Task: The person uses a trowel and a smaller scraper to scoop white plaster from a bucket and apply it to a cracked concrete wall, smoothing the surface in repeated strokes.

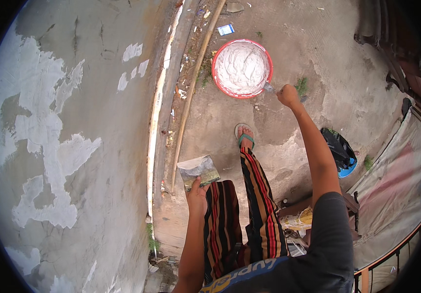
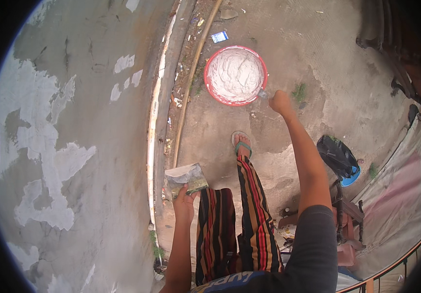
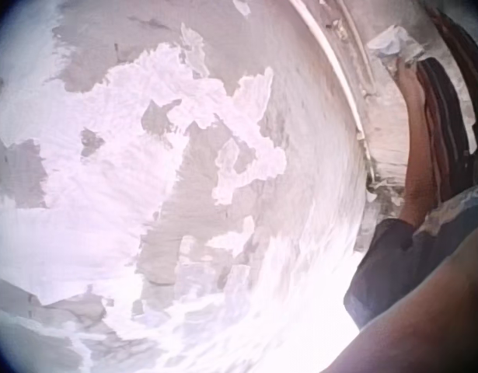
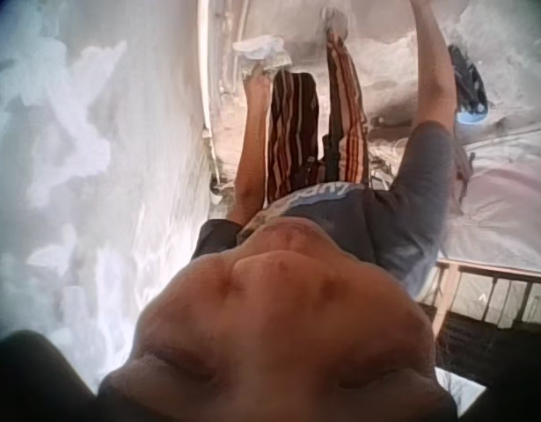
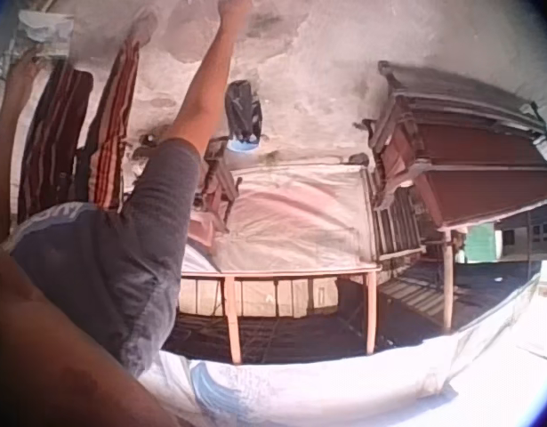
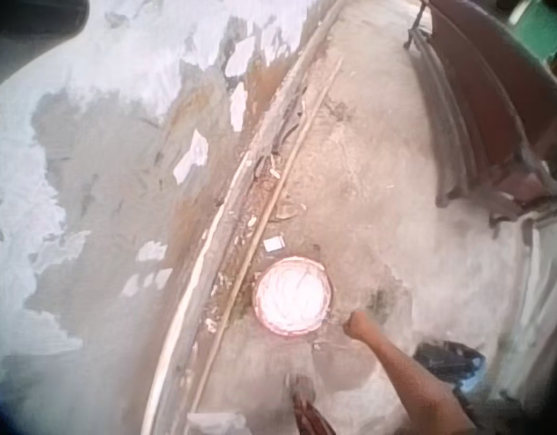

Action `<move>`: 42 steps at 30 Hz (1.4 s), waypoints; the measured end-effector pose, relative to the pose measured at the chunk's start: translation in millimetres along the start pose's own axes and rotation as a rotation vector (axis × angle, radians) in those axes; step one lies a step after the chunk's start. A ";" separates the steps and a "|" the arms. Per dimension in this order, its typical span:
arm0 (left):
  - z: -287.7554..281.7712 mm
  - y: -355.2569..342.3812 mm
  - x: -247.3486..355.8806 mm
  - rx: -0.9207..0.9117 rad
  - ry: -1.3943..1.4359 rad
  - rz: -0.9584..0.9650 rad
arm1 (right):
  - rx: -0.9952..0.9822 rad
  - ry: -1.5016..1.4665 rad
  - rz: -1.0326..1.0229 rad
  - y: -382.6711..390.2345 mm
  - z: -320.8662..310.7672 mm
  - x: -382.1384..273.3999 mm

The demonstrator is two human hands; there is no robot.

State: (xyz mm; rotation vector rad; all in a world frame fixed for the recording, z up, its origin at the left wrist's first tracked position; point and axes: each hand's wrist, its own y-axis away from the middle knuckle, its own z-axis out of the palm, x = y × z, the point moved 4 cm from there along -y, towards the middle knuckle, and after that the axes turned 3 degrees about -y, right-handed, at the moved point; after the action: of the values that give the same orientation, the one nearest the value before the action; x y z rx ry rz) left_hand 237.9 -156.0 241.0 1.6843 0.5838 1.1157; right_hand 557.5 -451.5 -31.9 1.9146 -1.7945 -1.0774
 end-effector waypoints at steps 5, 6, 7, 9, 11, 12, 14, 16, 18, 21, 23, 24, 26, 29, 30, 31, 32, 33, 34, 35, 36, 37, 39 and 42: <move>8.6 -1.1 39.2 -0.161 -0.021 0.107 | -0.185 -0.294 0.007 94.1 -81.1 -55.3; 8.7 -0.1 46.3 -0.200 0.001 0.097 | -0.210 -0.445 -0.002 124.8 -95.8 -67.7; 8.1 2.8 53.9 -0.242 0.021 0.094 | -0.232 -0.600 -0.015 156.7 -108.4 -81.7; 9.6 22.5 78.3 -0.316 -0.006 0.088 | -0.338 -0.716 -0.044 224.1 -134.2 -127.4; -1.8 33.2 95.6 -0.419 -0.034 0.076 | -0.420 -0.746 0.001 281.1 -144.7 -163.2; -10.9 37.2 100.0 -0.426 -0.056 0.077 | -0.363 -0.768 -0.022 305.3 -147.5 -178.4; -30.5 47.8 110.7 -0.430 -0.106 0.089 | -0.258 -0.821 -0.080 344.4 -144.9 -204.6; -44.7 64.1 125.9 -0.404 -0.149 0.088 | -0.234 -0.906 -0.081 367.6 -137.2 -223.8; -54.9 84.9 140.0 -0.435 -0.156 0.133 | -0.205 -0.945 -0.123 380.2 -130.1 -237.5; -78.0 99.9 148.6 -0.404 -0.134 0.110 | -0.170 -0.938 -0.206 393.1 -123.3 -255.2; -91.6 104.9 149.8 -0.418 -0.125 0.125 | -0.181 -0.940 -0.212 400.1 -120.6 -266.8; -98.3 105.2 150.3 -0.425 -0.122 0.130 | -0.184 -0.939 -0.218 401.9 -119.1 -270.3; -110.8 101.1 148.5 -0.489 -0.084 0.119 | -0.189 -0.938 -0.226 404.5 -115.1 -274.3; -120.9 99.1 147.7 -0.531 -0.109 0.087 | -0.197 -0.961 -0.271 406.8 -108.6 -276.1; -117.3 103.8 150.2 -0.536 -0.131 0.073 | -0.208 -0.936 -0.258 408.5 -110.9 -279.6; -115.3 109.0 151.7 -0.465 -0.174 0.085 | -0.219 -0.910 -0.244 410.5 -114.9 -286.1; -112.6 116.2 152.5 -0.395 -0.217 0.096 | -0.230 -0.884 -0.229 411.2 -117.1 -289.7; -110.1 122.4 155.7 -0.324 -0.262 0.107 | -0.204 -0.869 -0.272 410.8 -118.3 -291.3; -110.9 122.4 154.6 -0.282 -0.281 0.096 | -0.178 -0.853 -0.314 409.9 -118.7 -292.0; -111.7 122.1 153.3 -0.240 -0.301 0.085 | -0.151 -0.837 -0.357 409.4 -119.2 -292.0; -112.1 122.6 153.4 -0.197 -0.319 0.075 | -0.155 -0.852 -0.367 408.5 -119.0 -291.4; -108.2 124.4 155.6 -0.268 -0.344 0.097 | -0.159 -0.866 -0.377 407.5 -118.9 -290.5; -99.3 131.7 164.0 -0.411 -0.395 0.141 | -0.168 -0.874 -0.387 407.0 -119.8 -290.7; -81.8 146.1 169.5 -0.426 -0.519 0.172 | -0.183 -0.854 -0.386 408.8 -121.0 -297.5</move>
State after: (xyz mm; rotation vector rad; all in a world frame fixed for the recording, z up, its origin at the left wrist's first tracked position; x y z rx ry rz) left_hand 226.0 -40.5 449.1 1.5718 -0.1239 0.7967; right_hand 365.6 -272.0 416.6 1.8596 -1.5846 -2.3766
